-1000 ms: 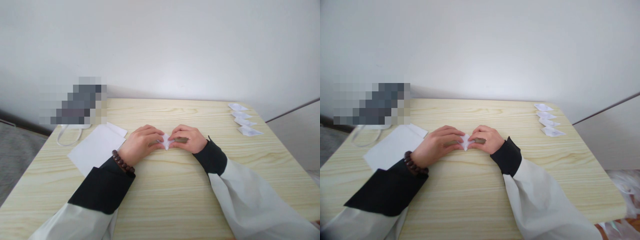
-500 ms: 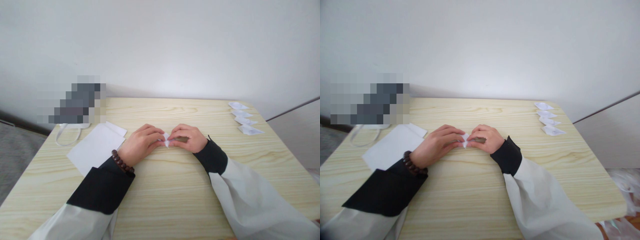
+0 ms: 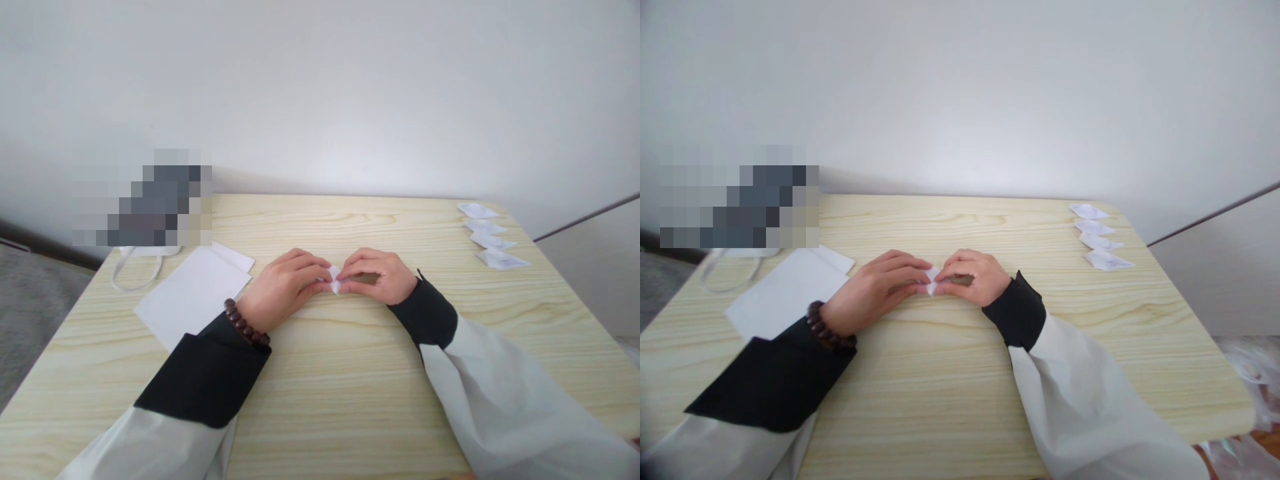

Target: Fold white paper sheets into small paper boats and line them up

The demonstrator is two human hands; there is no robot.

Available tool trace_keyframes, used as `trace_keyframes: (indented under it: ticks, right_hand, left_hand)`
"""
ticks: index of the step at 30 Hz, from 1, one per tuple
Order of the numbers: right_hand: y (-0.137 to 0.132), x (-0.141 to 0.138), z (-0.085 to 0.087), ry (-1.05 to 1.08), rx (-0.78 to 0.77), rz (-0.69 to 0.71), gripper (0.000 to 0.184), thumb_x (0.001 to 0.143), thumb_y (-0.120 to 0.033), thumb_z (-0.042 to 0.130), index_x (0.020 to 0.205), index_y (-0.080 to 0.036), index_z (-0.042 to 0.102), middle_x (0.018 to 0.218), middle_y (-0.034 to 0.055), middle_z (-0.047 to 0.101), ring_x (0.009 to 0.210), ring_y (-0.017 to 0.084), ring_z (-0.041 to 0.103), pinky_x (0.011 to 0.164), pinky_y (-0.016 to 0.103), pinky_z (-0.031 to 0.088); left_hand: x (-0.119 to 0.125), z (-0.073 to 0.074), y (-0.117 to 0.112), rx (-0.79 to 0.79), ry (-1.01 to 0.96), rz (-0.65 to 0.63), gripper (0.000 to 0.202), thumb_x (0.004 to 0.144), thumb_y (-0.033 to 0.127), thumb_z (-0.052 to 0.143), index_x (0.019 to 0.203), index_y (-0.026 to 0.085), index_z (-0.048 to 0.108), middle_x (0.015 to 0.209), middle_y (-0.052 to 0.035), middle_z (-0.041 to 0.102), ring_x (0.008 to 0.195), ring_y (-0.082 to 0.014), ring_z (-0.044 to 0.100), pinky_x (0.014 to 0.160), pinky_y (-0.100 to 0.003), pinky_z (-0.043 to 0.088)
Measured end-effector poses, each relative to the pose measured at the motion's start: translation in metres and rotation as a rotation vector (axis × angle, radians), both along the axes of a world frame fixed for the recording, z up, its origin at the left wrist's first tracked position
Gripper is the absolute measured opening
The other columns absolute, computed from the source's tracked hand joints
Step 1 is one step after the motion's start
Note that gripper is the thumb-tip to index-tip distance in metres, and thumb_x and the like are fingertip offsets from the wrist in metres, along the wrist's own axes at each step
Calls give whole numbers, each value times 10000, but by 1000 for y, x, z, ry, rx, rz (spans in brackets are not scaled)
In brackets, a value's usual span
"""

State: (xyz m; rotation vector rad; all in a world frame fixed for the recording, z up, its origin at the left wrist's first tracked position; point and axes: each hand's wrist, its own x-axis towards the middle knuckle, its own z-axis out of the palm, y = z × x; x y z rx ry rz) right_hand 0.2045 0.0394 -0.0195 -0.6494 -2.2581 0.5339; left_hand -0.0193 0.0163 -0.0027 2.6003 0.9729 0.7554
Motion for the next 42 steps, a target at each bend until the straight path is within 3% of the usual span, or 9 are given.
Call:
trace_keyframes:
  ticks: [9, 25, 34, 37, 42]
  right_hand:
    - [-1, 0, 1, -17, 4, -12, 145, 822, -316, 648, 817, -185, 712, 799, 50, 692, 727, 123, 649, 692, 239, 524]
    - [-9, -5, 5, -106, 295, -72, 144, 893, -235, 549, 848, -184, 676, 833, 46, 715, 753, 131, 662, 687, 234, 535]
    - [-12, -7, 7, -181, 127, -121, 158, 920, -234, 457, 856, -174, 588, 776, 44, 633, 654, 122, 570, 616, 238, 468]
    - [-11, -5, 6, -139, 62, -65, 138, 906, -274, 508, 902, -174, 603, 830, 52, 631, 653, 113, 566, 626, 234, 482]
    - [-9, -5, 4, -121, 78, -54, 137, 891, -254, 546, 872, -169, 651, 812, 58, 647, 712, 128, 604, 671, 241, 498]
  left_hand:
    - [0, 0, 0, -9, -17, -9, 172, 901, 264, 528, 933, 180, 675, 1058, -63, 677, 968, -184, 579, 877, -338, 482]
    - [0, 4, -2, -41, -44, -7, 194, 869, 326, 571, 939, 176, 671, 1051, -77, 682, 947, -191, 588, 862, -347, 498]
    - [3, 0, -4, 57, -58, 76, 160, 870, 196, 534, 903, 183, 690, 999, -74, 675, 933, -187, 583, 814, -328, 509]
    - [2, -4, -4, 85, -56, 115, 172, 879, 196, 530, 881, 182, 702, 923, -75, 652, 877, -175, 580, 748, -294, 507]
    - [2, -4, -4, 82, -36, 93, 181, 899, 177, 497, 898, 154, 677, 861, -63, 665, 811, -162, 592, 724, -278, 496]
